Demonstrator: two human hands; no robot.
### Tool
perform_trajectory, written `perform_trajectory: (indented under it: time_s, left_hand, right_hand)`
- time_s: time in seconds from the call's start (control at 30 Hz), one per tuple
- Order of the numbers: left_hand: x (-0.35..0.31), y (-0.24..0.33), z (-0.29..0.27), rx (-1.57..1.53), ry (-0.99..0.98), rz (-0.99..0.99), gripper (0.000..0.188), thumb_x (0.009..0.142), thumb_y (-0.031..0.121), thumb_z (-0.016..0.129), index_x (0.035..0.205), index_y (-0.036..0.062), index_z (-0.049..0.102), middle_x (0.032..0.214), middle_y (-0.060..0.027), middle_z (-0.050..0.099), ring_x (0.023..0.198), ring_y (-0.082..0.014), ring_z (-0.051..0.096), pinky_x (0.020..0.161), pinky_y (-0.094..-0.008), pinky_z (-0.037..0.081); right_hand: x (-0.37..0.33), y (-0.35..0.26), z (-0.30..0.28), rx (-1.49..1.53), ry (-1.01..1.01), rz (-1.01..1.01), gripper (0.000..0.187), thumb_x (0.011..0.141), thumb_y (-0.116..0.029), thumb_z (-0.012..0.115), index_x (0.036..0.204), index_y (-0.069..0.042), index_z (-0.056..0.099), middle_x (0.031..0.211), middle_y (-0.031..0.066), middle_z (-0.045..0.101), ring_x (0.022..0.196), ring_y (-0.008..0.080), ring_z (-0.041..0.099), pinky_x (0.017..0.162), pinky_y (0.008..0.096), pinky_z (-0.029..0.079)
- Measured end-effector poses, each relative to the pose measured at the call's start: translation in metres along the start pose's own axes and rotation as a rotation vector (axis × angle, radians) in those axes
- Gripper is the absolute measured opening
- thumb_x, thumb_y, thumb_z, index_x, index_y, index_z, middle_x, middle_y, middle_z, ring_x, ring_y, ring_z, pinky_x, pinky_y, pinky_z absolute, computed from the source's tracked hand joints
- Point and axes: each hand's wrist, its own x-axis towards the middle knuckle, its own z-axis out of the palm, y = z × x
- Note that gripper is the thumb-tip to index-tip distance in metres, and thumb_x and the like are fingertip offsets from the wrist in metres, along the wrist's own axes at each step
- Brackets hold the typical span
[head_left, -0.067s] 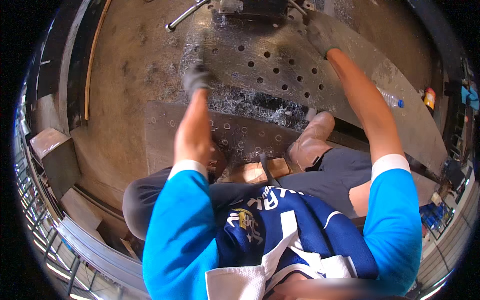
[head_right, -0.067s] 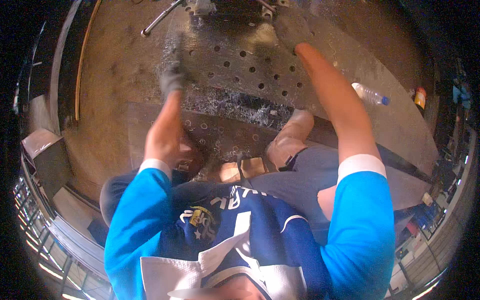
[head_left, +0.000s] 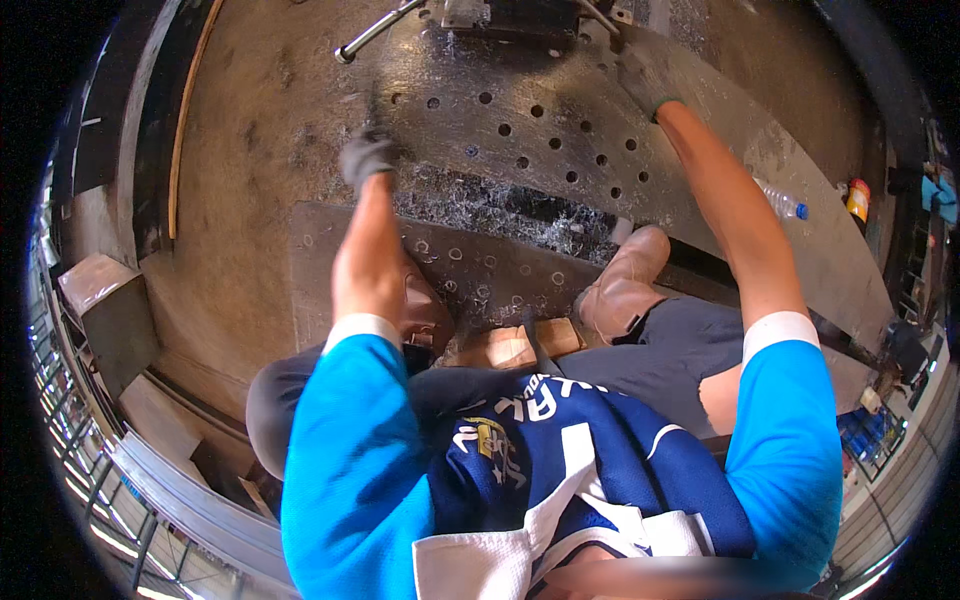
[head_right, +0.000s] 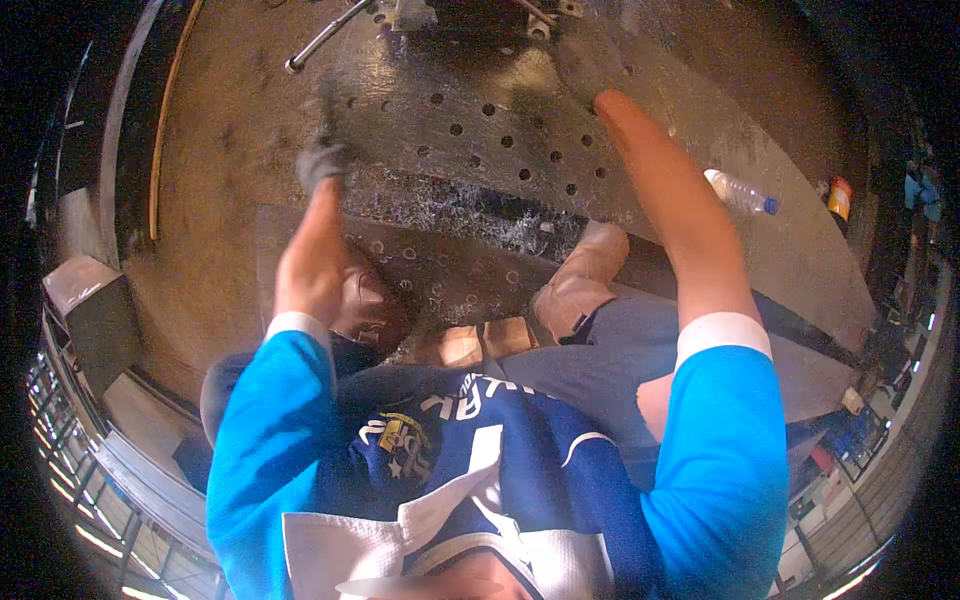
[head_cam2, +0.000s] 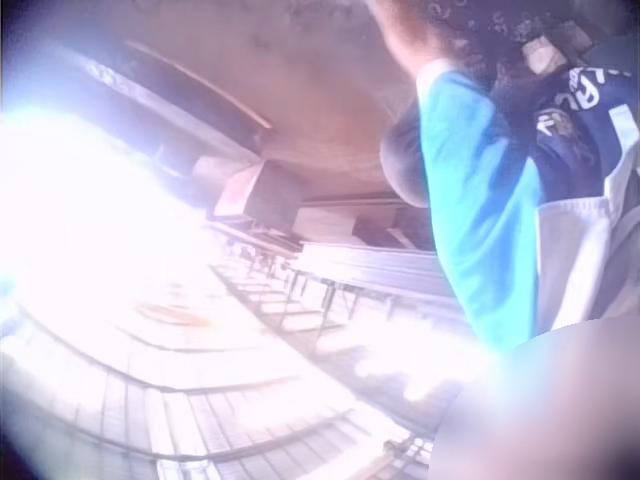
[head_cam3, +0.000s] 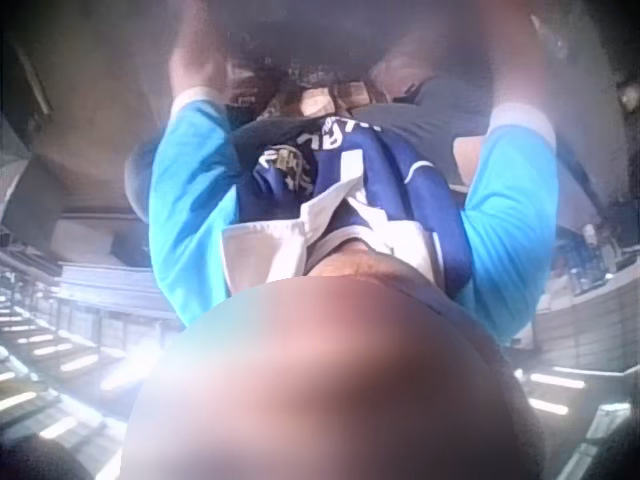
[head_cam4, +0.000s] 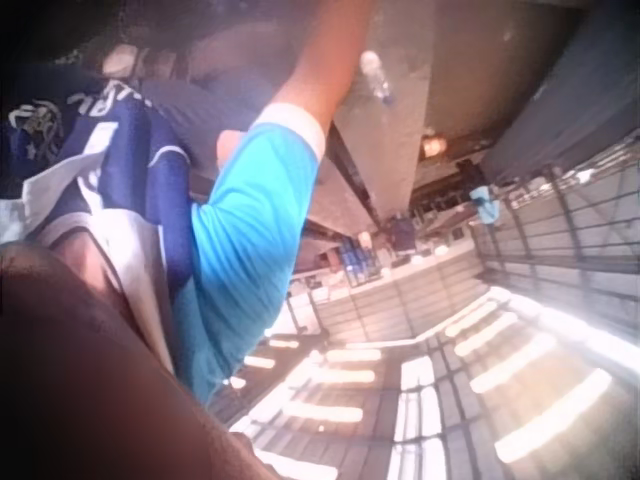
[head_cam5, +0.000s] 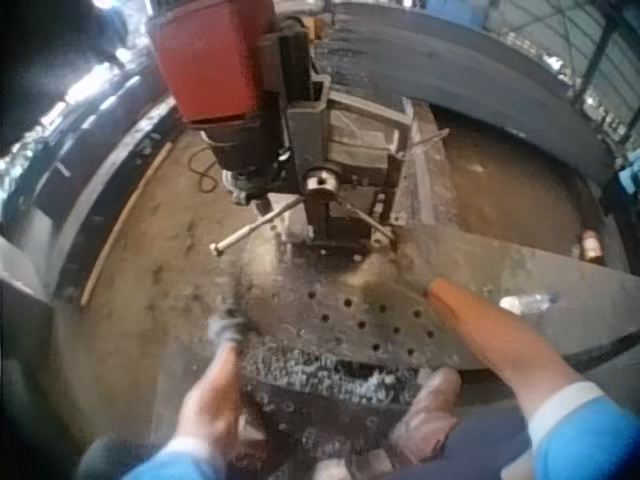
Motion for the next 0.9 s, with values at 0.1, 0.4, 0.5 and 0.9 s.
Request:
perform_trajectory:
  time_s: [0.1,0.4,0.5,0.9]
  left_hand:
    - [0.04,-0.033,-0.033,0.128,-0.073,-0.086,0.037,0.093,0.035,0.067,0.119,0.0089,0.066,0.107,-0.0157,0.071,0.091,-0.0295,0.069,0.077,-0.0405,0.056]
    - [-0.012,0.095,0.087,0.236,-0.258,0.63,0.027,0.096,0.023,0.053,0.118,0.0187,0.067,0.119,-0.0178,0.068,0.103,-0.0381,0.07,0.084,-0.0506,0.056]
    - [0.035,0.079,0.042,0.292,-0.296,0.352,0.026,0.095,0.018,0.052,0.111,0.0171,0.072,0.113,-0.0187,0.072,0.103,-0.0378,0.07,0.086,-0.0491,0.056]
    - [0.076,0.036,-0.009,0.268,-0.319,0.514,0.024,0.093,0.026,0.056,0.108,0.0152,0.07,0.107,-0.0191,0.071,0.101,-0.0428,0.068,0.084,-0.0537,0.055]
  right_hand:
    - [0.002,0.011,0.0,-0.13,0.078,-0.095,0.028,0.091,-0.03,0.064,0.1,-0.004,0.072,0.105,0.0189,0.071,0.092,0.0367,0.068,0.079,0.0501,0.053]
    - [0.007,-0.009,-0.018,0.11,0.134,0.031,0.025,0.094,-0.014,0.052,0.111,-0.001,0.066,0.091,0.0257,0.067,0.085,0.0429,0.064,0.072,0.0477,0.048]
    - [0.006,-0.015,-0.023,0.143,0.13,0.111,0.023,0.097,-0.016,0.054,0.106,0.0,0.067,0.092,0.0262,0.067,0.084,0.0436,0.064,0.071,0.0479,0.048]
    - [0.006,0.016,-0.007,0.089,0.153,0.045,0.023,0.099,-0.014,0.056,0.109,0.003,0.066,0.091,0.0233,0.067,0.076,0.0335,0.063,0.067,0.0432,0.049]
